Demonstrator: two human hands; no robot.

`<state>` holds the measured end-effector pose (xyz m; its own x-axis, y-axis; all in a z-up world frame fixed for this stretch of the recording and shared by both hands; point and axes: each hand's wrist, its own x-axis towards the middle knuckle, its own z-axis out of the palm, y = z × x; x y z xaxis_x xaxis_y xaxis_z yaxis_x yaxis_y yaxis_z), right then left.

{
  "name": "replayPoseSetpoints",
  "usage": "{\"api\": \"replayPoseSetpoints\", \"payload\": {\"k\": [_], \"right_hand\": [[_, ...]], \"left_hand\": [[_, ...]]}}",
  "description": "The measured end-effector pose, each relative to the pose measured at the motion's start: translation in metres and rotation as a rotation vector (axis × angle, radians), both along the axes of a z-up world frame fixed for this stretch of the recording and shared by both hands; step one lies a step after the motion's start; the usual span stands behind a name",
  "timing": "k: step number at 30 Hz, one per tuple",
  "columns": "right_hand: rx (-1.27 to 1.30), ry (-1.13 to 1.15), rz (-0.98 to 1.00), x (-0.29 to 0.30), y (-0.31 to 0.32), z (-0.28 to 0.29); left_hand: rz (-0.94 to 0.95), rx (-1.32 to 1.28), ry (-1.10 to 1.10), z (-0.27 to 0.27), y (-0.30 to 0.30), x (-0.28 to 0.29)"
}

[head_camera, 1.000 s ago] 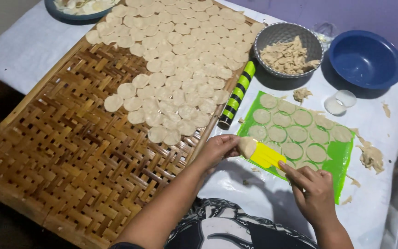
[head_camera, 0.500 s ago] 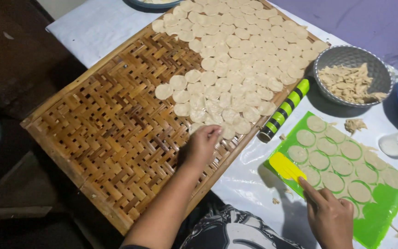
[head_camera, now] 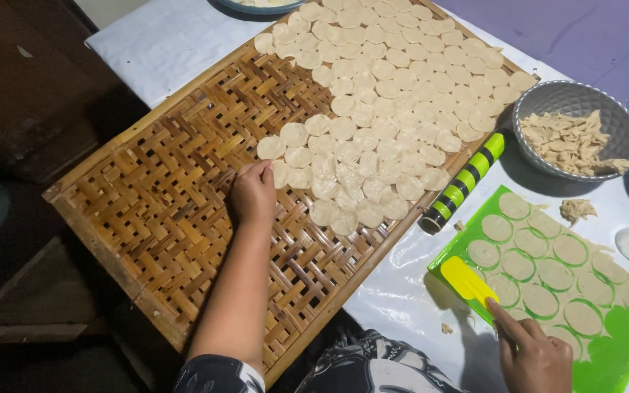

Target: The person is lifting circular pieces of dough from a mat and arranging them on a large woven tray using a scraper.

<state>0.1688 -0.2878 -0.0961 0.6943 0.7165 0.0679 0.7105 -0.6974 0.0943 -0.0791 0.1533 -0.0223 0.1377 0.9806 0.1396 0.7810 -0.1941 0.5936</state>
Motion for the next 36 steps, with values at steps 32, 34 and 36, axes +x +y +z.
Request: {"api": "replayPoseSetpoints", "payload": {"k": [32, 34, 36], "right_hand": [[0.196, -0.13, -0.678, 0.05, -0.101, -0.007], [0.168, -0.156, -0.736, 0.071, -0.11, -0.018], [0.075, -0.047, -0.751, 0.093, -0.11, -0.022]], "left_hand": [[-0.731, -0.002, -0.162, -0.032, -0.163, 0.079], [-0.827, -0.025, -0.123, -0.048, -0.187, 0.089], [-1.009, -0.023, -0.155, -0.062, -0.206, 0.095]]}}
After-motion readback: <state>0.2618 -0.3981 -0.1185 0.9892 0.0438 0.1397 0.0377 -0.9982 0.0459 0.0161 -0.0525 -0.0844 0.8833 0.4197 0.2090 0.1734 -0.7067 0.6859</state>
